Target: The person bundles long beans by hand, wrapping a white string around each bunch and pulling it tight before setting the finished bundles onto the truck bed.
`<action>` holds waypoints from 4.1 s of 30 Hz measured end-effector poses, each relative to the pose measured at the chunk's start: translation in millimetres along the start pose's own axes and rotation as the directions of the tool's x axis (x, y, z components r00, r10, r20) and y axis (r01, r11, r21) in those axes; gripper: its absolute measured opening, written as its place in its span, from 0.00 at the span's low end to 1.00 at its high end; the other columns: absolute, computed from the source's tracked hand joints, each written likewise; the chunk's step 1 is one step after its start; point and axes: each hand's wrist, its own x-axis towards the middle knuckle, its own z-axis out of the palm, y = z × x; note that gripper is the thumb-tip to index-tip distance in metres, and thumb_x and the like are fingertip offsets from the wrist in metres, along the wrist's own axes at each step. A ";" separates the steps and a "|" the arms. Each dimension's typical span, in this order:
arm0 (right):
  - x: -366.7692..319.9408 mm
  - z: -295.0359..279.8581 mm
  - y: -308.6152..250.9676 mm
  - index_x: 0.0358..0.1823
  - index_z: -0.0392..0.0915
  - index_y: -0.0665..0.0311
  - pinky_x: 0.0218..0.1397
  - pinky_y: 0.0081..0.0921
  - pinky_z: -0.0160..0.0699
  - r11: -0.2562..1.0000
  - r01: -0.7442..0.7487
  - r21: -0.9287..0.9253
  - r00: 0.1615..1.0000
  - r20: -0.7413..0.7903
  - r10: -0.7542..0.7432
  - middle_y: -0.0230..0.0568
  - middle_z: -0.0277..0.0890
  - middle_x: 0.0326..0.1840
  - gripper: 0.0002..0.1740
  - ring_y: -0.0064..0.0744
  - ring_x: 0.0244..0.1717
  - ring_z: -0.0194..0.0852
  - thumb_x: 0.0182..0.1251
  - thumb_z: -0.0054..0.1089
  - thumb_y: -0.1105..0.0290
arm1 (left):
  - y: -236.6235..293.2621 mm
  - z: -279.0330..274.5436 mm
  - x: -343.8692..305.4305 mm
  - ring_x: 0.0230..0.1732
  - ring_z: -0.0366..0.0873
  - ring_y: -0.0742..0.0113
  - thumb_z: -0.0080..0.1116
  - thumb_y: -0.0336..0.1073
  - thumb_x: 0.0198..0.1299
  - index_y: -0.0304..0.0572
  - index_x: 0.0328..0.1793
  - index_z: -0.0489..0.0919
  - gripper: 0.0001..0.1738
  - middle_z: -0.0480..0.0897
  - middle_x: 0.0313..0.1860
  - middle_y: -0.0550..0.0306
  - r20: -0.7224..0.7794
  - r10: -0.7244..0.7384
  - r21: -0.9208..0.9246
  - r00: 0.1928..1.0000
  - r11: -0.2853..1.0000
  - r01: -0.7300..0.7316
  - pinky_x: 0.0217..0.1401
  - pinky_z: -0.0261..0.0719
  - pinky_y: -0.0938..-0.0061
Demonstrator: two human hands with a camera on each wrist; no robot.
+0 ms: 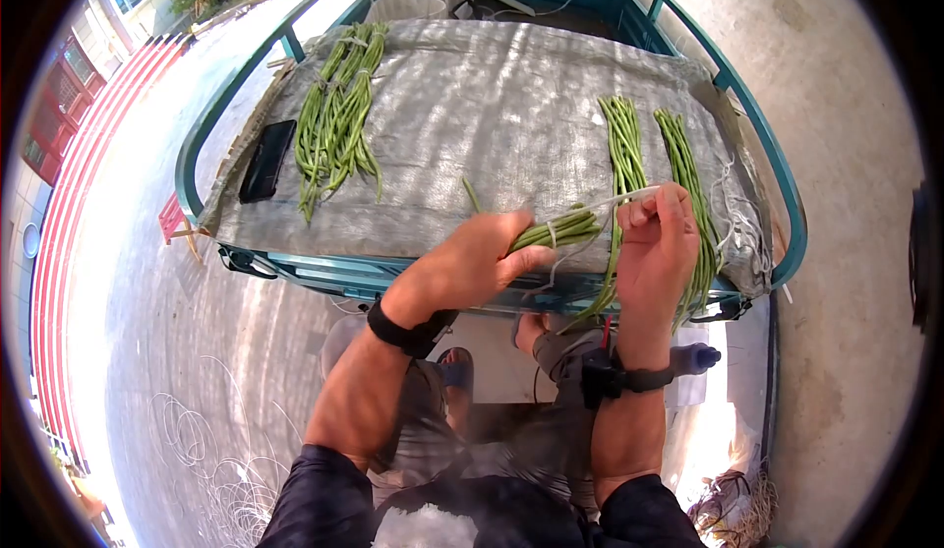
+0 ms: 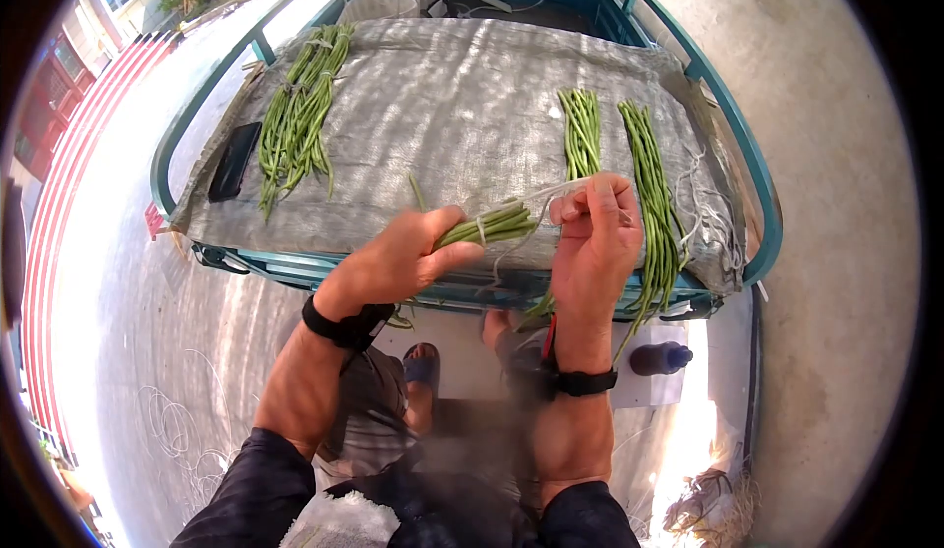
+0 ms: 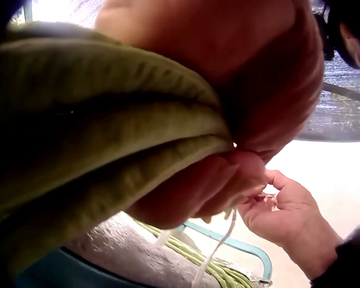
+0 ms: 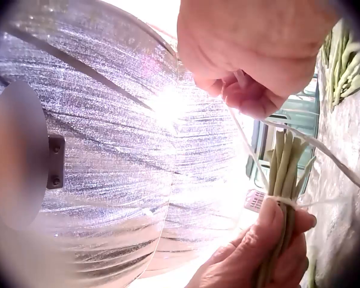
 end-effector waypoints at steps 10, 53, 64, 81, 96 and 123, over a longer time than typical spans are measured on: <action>17.1 -37.5 0.0 0.41 0.78 0.66 0.45 0.29 0.72 0.979 -0.013 0.205 0.997 -0.076 0.029 0.35 0.77 0.38 0.08 0.24 0.37 0.69 0.81 0.60 0.69 | -0.6 -40.1 -12.6 0.21 0.64 0.80 0.57 0.53 0.81 0.39 0.54 0.80 0.21 0.71 0.26 0.68 -0.097 -0.224 -0.762 0.970 0.643 0.072 0.23 0.62 0.79; 357.3 -42.8 -181.9 0.44 0.83 0.73 0.45 0.25 0.91 0.213 0.541 -0.813 0.711 0.308 -0.632 0.46 0.89 0.39 0.09 0.36 0.40 0.93 0.68 0.55 0.83 | -10.3 -30.4 5.5 0.20 0.62 0.80 0.54 0.56 0.81 0.38 0.53 0.76 0.24 0.67 0.25 0.68 -0.143 -0.514 -0.971 0.846 0.237 -0.020 0.20 0.59 0.81; 270.8 -174.0 -46.3 0.41 0.82 0.69 0.43 0.30 0.93 0.230 0.021 -0.973 0.870 0.131 0.476 0.41 0.85 0.37 0.07 0.34 0.39 0.91 0.66 0.56 0.84 | -6.0 -19.3 11.6 0.20 0.63 0.78 0.51 0.56 0.82 0.38 0.55 0.76 0.25 0.69 0.27 0.66 -0.069 -0.416 -0.987 0.907 0.162 -0.001 0.22 0.62 0.80; 247.5 -108.2 -106.8 0.75 0.67 0.63 0.42 0.34 0.88 0.090 -0.103 -0.991 0.846 -0.039 0.532 0.50 0.81 0.63 0.29 0.38 0.44 0.91 0.81 0.53 0.55 | -1.2 -15.9 10.6 0.21 0.63 0.79 0.49 0.58 0.83 0.39 0.55 0.76 0.26 0.69 0.27 0.67 -0.051 -0.365 -0.988 0.930 0.155 0.007 0.23 0.63 0.80; 96.8 47.9 -62.0 0.67 0.77 0.65 0.56 0.29 0.86 0.537 -0.056 -0.842 0.520 0.434 0.735 0.43 0.86 0.57 0.18 0.33 0.55 0.88 0.86 0.52 0.63 | 2.2 -20.1 7.0 0.25 0.63 0.76 0.47 0.59 0.83 0.39 0.58 0.75 0.26 0.68 0.30 0.65 -0.110 -0.268 -0.993 0.957 0.059 -0.097 0.27 0.65 0.77; -2.2 93.5 10.0 0.53 0.75 0.67 0.40 0.28 0.84 0.802 -0.304 -0.515 0.736 0.408 0.541 0.38 0.79 0.36 0.10 0.30 0.32 0.81 0.82 0.59 0.67 | 2.6 -28.4 11.6 0.75 0.74 0.50 0.33 0.68 0.83 0.38 0.87 0.60 0.44 0.76 0.75 0.42 -0.384 0.068 -0.766 0.921 0.534 -0.359 0.75 0.73 0.58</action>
